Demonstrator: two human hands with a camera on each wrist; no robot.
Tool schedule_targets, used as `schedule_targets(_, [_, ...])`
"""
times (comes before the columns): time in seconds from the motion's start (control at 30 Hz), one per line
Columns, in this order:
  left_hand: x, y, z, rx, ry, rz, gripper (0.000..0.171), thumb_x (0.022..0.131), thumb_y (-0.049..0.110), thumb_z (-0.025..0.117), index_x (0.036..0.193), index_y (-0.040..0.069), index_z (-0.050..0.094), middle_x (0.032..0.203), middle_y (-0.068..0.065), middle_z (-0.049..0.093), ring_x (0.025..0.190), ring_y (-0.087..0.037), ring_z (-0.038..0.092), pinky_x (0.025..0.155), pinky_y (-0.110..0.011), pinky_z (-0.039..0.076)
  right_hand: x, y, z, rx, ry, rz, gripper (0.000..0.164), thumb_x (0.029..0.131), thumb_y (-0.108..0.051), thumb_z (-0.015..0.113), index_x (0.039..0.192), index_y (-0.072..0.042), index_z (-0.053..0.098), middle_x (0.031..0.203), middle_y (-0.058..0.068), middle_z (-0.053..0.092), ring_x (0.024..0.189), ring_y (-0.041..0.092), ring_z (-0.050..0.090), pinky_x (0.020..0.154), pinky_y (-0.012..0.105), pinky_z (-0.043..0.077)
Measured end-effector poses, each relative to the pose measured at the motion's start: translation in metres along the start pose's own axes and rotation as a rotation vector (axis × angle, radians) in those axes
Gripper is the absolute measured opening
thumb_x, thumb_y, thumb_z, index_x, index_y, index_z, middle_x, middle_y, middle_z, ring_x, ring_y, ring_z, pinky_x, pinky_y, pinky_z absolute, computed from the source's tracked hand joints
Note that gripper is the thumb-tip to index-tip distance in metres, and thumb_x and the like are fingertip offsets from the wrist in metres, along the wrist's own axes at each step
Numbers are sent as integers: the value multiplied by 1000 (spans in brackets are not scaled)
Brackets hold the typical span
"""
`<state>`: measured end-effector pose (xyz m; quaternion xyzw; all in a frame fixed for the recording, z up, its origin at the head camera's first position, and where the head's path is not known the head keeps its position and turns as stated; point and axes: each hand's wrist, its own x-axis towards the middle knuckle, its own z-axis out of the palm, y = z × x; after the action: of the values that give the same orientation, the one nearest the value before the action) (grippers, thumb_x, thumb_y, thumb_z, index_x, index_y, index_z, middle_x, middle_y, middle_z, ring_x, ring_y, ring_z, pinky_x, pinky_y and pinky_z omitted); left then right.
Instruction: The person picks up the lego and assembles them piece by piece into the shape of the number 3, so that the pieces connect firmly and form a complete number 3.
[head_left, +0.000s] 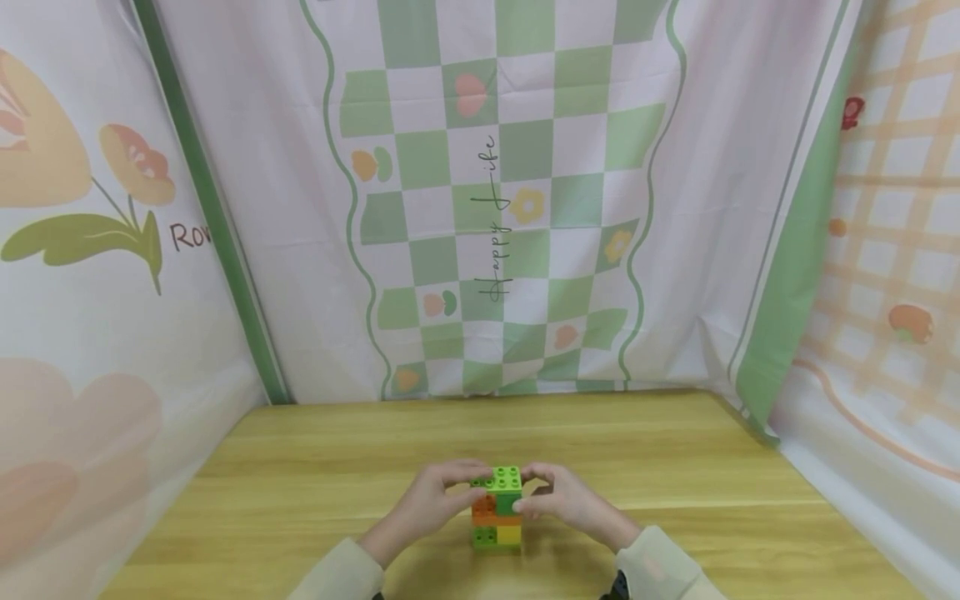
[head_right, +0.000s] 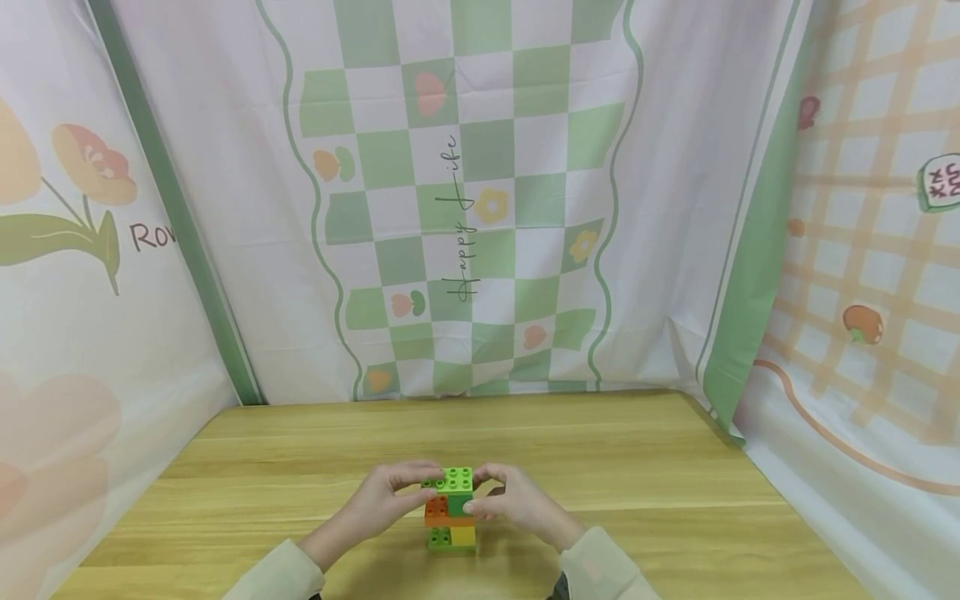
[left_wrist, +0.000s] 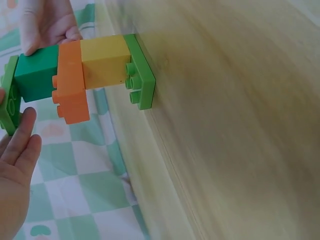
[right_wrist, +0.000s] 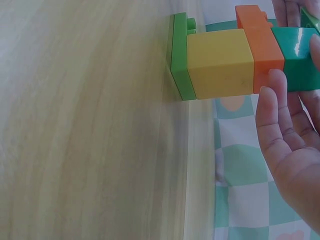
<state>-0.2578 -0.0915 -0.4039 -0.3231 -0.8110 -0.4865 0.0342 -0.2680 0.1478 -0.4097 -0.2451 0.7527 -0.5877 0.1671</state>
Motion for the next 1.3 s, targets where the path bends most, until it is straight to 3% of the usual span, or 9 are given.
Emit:
schedule_targets(0.23, [1,-1,-1,158,-64,106,27,91,16,59,117,12,64,118,-3,57,107,-19,54,88,-30,46,0,1,0,10,-6,2,40,86,-17,66,118,4,51,109,13,51,86,27,60,75,46,50])
schedule_targets(0.5, [1,2,-1,290,-89,223,30,92,10,56,121,10,60,118,-3,53,103,-15,53,82,-24,48,2,3,0,9,-1,-5,39,86,-16,66,118,3,52,108,12,52,86,27,60,74,47,50])
schedule_targets(1.3, [3,10,-5,515,-132,287,32,91,7,56,123,9,59,114,-8,54,92,-11,56,76,-14,46,2,2,0,1,-7,-5,36,87,-14,64,116,3,52,109,13,52,85,26,60,74,45,50])
